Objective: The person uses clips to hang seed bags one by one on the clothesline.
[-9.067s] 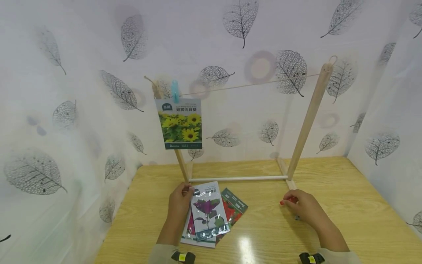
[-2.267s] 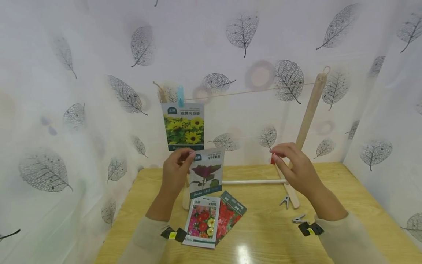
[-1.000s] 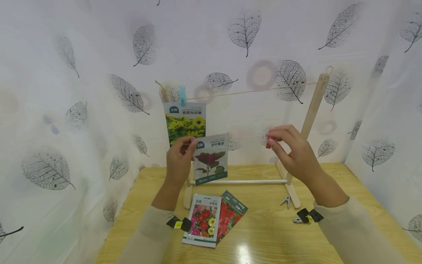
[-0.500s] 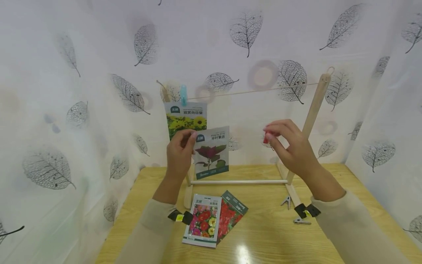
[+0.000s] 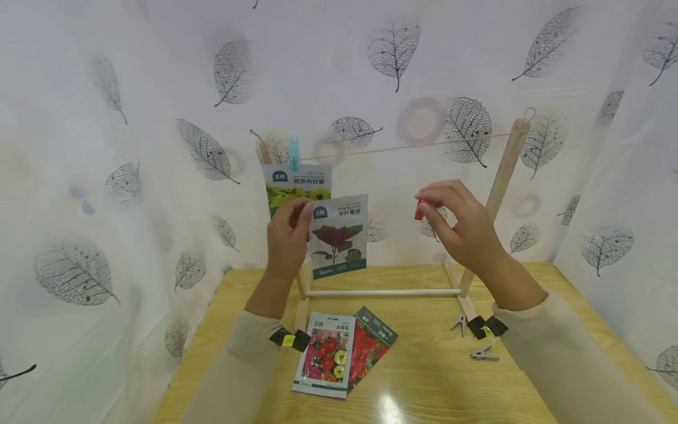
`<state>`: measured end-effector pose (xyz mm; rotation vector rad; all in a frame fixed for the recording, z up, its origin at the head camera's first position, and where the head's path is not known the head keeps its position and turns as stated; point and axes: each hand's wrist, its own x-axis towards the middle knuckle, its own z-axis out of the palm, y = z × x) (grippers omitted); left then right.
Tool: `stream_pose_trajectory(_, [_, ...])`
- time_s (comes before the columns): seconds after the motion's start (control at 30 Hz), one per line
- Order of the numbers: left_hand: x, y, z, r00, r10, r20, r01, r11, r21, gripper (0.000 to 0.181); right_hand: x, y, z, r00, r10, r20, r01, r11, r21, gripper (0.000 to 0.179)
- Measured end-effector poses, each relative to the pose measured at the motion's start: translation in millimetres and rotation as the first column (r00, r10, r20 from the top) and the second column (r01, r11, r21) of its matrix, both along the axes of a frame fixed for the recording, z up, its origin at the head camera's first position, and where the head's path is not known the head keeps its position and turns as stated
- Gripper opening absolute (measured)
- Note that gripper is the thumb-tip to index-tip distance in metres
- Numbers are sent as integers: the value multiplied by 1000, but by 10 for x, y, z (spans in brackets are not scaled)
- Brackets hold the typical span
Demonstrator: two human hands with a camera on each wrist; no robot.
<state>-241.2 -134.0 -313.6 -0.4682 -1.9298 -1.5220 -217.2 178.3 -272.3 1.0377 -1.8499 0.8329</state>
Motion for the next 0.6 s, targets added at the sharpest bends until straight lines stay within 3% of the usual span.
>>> stream_pose_trajectory(0.6, [-48, 106, 158, 999, 15, -34, -14, 999, 30, 29, -25, -123, 227, 1000, 26, -15, -26, 999, -27, 28])
